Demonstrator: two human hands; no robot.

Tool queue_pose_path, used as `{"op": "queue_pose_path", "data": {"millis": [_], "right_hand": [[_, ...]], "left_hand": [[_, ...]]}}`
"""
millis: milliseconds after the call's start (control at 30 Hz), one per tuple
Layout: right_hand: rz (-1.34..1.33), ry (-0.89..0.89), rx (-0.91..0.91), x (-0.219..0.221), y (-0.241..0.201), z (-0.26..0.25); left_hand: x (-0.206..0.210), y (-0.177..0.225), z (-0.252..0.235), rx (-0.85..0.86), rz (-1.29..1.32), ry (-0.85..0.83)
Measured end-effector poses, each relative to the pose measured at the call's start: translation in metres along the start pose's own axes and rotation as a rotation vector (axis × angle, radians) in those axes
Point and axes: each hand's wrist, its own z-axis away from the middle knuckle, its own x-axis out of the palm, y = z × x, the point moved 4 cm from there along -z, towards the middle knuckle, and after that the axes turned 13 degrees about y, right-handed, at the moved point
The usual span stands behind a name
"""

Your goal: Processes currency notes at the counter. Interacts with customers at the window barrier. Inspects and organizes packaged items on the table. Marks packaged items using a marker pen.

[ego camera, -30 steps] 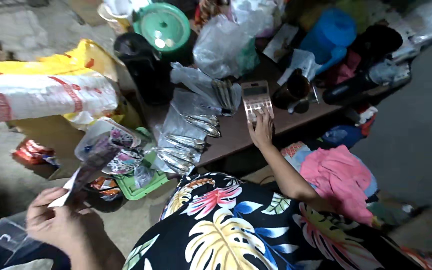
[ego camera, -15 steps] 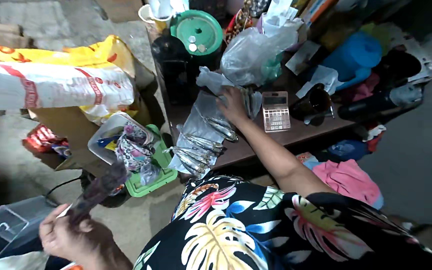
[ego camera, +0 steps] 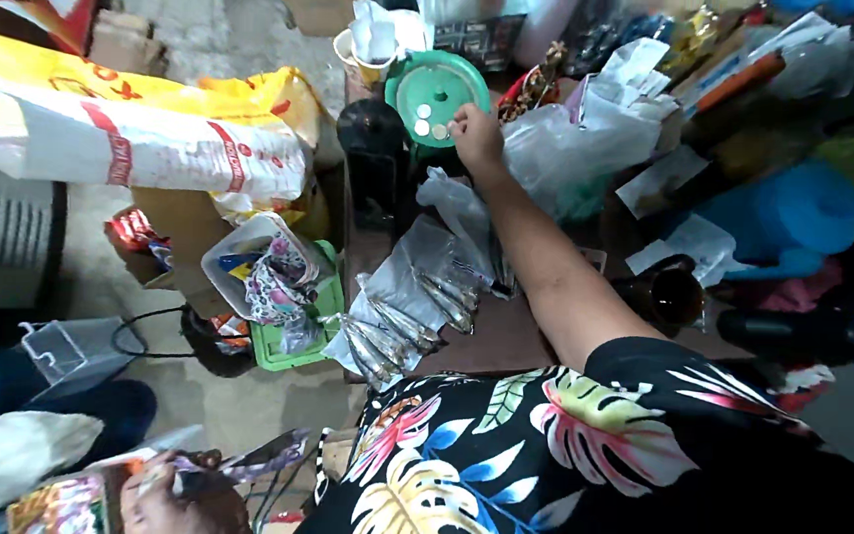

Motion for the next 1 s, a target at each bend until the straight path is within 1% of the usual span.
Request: {"op": "queue_pose_path", "data": {"millis": [100, 167, 267, 333, 400, 500, 567, 667, 733, 800, 867, 933, 1000], "right_hand": [[0.108, -0.028, -0.033, 0.001, -0.010, -0.002], [0.068, -0.068, -0.020, 0.005, -0.010, -0.004], [-0.133, -0.120, -0.014, 0.010, 0.001, -0.012], [-0.359, -0.084, -0.012, 0.009, 0.013, -0.017], [-0.609, -0.082, 0.091, 0.007, 0.022, -0.015], [-0.858, -0.162, 0.330, 0.004, 0.029, -0.003], [-1.024, -0.220, 0.410, 0.005, 0.032, 0.004], [-1.240, -0.240, 0.524, 0.007, 0.028, 0.015], [-1.285, -0.247, 0.565, 0.009, 0.022, 0.023], [-1.241, -0.284, 0.543, 0.015, 0.018, 0.029], [-1.152, -0.356, 0.506, 0.022, 0.013, 0.035], [-1.109, -0.402, 0.490, 0.025, 0.008, 0.041], [-1.086, -0.407, 0.467, 0.026, 0.002, 0.046]], "left_hand": [[0.003, 0.002, 0.012, -0.015, -0.024, 0.050], [0.006, 0.001, 0.015, -0.017, -0.030, 0.062], [0.009, 0.000, 0.016, -0.006, -0.032, 0.057], [0.012, -0.001, 0.016, 0.004, -0.020, 0.052], [0.015, -0.002, 0.015, 0.012, -0.024, 0.043], [0.022, -0.003, 0.015, 0.008, -0.027, 0.024], [0.031, -0.003, 0.014, 0.008, -0.030, -0.003], [0.052, -0.006, 0.006, 0.008, -0.039, -0.168], [0.078, -0.009, -0.003, 0.026, -0.168, -0.297], [0.120, -0.005, -0.007, 0.096, -0.440, -0.390], [0.172, -0.005, -0.006, 0.167, -0.631, -0.528], [0.227, -0.011, -0.002, 0.229, -0.737, -0.666], [0.279, -0.016, 0.005, 0.273, -0.851, -0.725]]}}
